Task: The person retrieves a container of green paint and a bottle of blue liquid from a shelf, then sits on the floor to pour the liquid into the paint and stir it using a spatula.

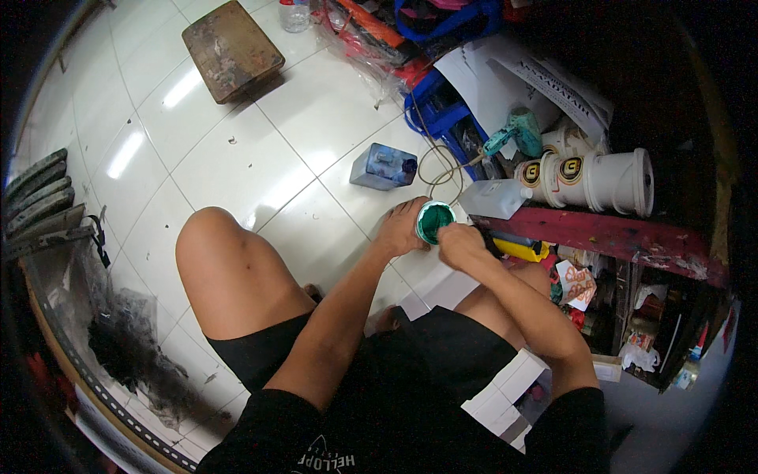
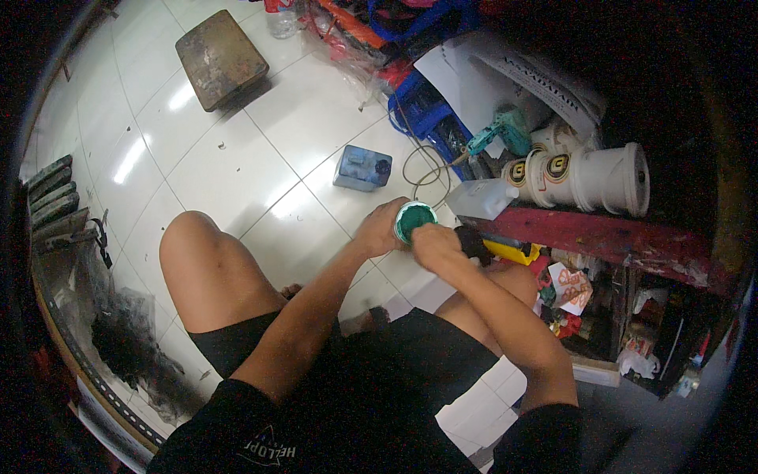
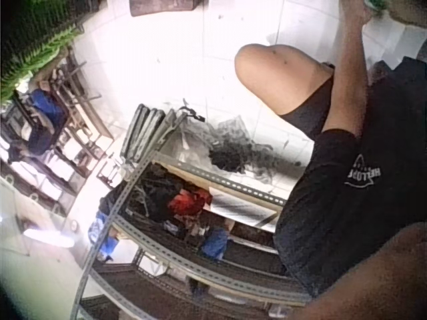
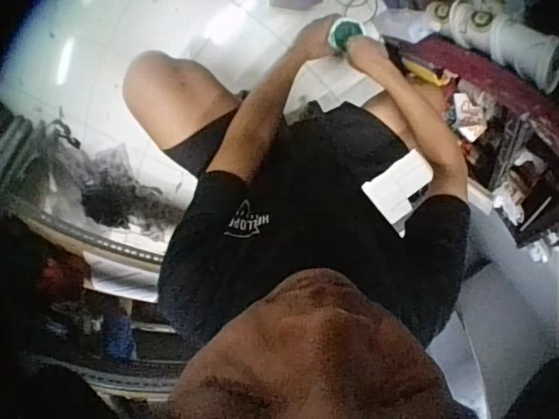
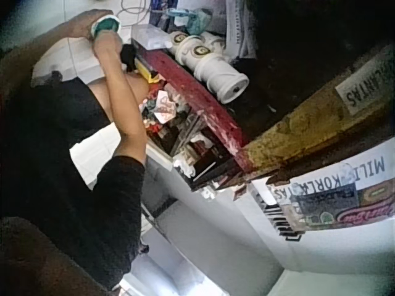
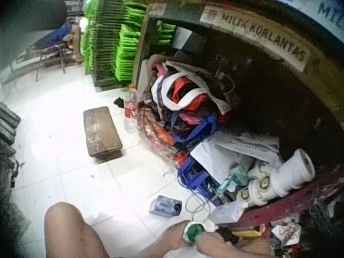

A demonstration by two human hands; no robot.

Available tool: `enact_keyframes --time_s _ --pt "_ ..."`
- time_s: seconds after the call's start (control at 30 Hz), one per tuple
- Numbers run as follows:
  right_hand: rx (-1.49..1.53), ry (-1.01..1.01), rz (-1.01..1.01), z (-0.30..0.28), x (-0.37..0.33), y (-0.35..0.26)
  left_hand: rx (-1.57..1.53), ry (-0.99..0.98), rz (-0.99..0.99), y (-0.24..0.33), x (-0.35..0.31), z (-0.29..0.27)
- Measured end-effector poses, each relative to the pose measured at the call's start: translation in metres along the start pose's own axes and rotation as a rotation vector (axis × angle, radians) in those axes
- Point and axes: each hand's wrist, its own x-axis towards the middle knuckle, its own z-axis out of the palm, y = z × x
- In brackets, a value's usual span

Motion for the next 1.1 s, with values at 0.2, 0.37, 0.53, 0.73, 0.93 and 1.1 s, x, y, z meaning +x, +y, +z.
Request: enact_keyframes --time_s 0.2,0.37,0.53,0.73,0.93,1.1 --pt "0.028 0.053 0.130 0.012 -0.001 0.019 -0.024 -0.099 -0.050 -0.001 0.004 0.003" --pt "0.108 0.201 0.203 -0.027 0.003 0.014 -0.013 -0.044 -0.004 -0.011 0.002 0.003" --pt "0.192 0.183 0.122 -0.006 -0.018 0.013 -0.033 -0.005 0.002 0.001 0.000 -0.002" --pt "1.403 0.582 0.453 0.008 -0.019 0.018 -0.005 -0.069 -0.031 0.009 0.000 -0.010" --pt "1.041 0.602 0.238 0.009 -0.021 0.038 -0.038 -0.135 -0.057 0.008 0.003 -0.009" --pt "0.931 0.560 -0.045 0.026 -0.021 0.022 -0.061 -0.140 -0.056 0.002 0.007 -0.004"
